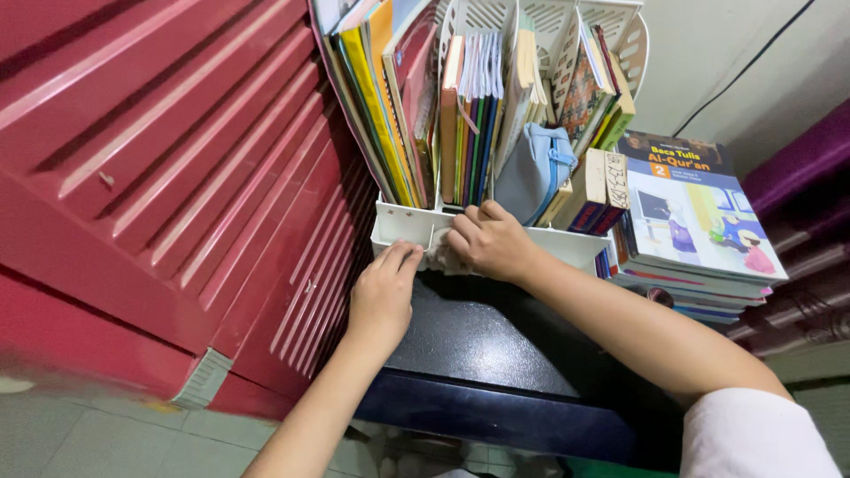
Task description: The person wipes a book and the desk surface with a cloth, then cleans a white plastic organizer and a small bottle. They move books and a pencil case to access the desk and organizer, wiping each section thoroughly before returning items to their original positions.
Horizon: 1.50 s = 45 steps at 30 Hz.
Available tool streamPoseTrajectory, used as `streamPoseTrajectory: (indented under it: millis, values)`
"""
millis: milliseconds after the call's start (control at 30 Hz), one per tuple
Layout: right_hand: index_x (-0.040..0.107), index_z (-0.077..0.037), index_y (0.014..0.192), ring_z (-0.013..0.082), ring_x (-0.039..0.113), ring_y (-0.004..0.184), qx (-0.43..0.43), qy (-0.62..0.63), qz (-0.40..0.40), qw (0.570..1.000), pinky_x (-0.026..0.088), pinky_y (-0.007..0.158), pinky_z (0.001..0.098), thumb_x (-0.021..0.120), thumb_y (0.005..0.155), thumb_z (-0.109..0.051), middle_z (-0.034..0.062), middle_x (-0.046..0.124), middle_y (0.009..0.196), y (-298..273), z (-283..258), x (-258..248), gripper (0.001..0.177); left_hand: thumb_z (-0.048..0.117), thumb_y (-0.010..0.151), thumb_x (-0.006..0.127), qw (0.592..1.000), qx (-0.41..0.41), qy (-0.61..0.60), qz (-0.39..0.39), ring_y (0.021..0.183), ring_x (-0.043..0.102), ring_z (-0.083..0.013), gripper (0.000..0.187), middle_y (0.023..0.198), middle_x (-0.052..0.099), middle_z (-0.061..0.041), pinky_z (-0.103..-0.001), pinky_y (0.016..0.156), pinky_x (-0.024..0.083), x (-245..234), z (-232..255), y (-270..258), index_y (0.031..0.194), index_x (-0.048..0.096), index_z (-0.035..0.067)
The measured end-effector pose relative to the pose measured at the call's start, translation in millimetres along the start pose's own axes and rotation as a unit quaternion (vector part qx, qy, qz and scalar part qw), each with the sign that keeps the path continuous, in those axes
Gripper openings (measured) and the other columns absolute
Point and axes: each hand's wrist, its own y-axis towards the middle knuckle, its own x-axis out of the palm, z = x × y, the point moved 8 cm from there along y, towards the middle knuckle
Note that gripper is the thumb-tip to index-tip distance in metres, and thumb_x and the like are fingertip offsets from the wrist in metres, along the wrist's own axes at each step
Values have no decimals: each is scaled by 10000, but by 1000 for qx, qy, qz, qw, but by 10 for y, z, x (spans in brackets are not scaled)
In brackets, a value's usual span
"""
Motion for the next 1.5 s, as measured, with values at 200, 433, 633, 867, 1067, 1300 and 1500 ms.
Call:
streamPoseTrajectory:
  millis: [200, 433, 633, 867, 1067, 1300, 1500]
  values:
    - [558, -134, 838, 215, 572, 774, 130, 9, 56, 990, 395, 773, 380, 670, 818, -292, 32, 514, 800, 25, 177, -382, 195, -19, 822, 585, 998, 17, 55, 9, 1247, 623, -302, 420, 1274, 661, -126, -420, 975, 519, 7, 24, -27, 1230, 680, 11]
    - [679, -194, 970, 198, 556, 887, 83, -13, -35, 996, 384, 810, 381, 673, 793, -318, -8, 540, 886, 28, 355, -696, 216, 55, 905, 571, 997, 16, 79, 19, 1251, 626, -289, 371, 1279, 660, -142, -408, 987, 523, 51, 9, -23, 1260, 676, 23]
    - [747, -213, 890, 191, 560, 973, -5, 57, -73, 996, 395, 842, 377, 662, 816, -273, -13, 568, 982, 144, 15, -141, 128, 57, 898, 551, 997, 16, 78, 1, 1280, 617, -261, 408, 1306, 662, -101, -395, 990, 512, 68, -20, -38, 1291, 660, 40]
    - [744, -214, 673, 201, 573, 1095, -80, 8, -196, 977, 407, 934, 357, 665, 729, -284, -43, 638, 1015, 405, -154, 57, 120, 88, 904, 523, 994, 1, 103, -31, 1345, 551, -230, 455, 1371, 628, -78, -468, 1034, 453, 80, -61, -73, 1347, 626, 80]
    - [758, -213, 745, 192, 573, 1068, -70, 28, -226, 971, 393, 880, 339, 673, 801, -296, -50, 637, 1018, 381, -70, -252, 132, 54, 897, 517, 994, 8, 100, -42, 1381, 519, -239, 489, 1401, 590, -77, -541, 1120, 392, 88, -80, -76, 1378, 601, 81]
    - [718, -187, 1089, 290, 572, 1057, 189, 111, 15, 976, 448, 874, 430, 745, 727, -119, 57, 623, 1131, 199, 175, -891, 370, 172, 968, 648, 961, -142, -238, 22, 1290, 600, -298, 466, 1386, 577, -146, -433, 1084, 478, -78, -292, -152, 1395, 513, 45]
    - [454, -31, 1408, 426, 501, 1239, 279, 399, 83, 869, 455, 1043, 462, 723, 664, 2, 245, 502, 1295, 426, -237, -513, 791, 200, 981, 650, 773, -245, -576, 105, 1321, 502, -321, 640, 1478, 463, -189, -422, 1098, 389, 118, -431, -134, 1504, 307, 62]
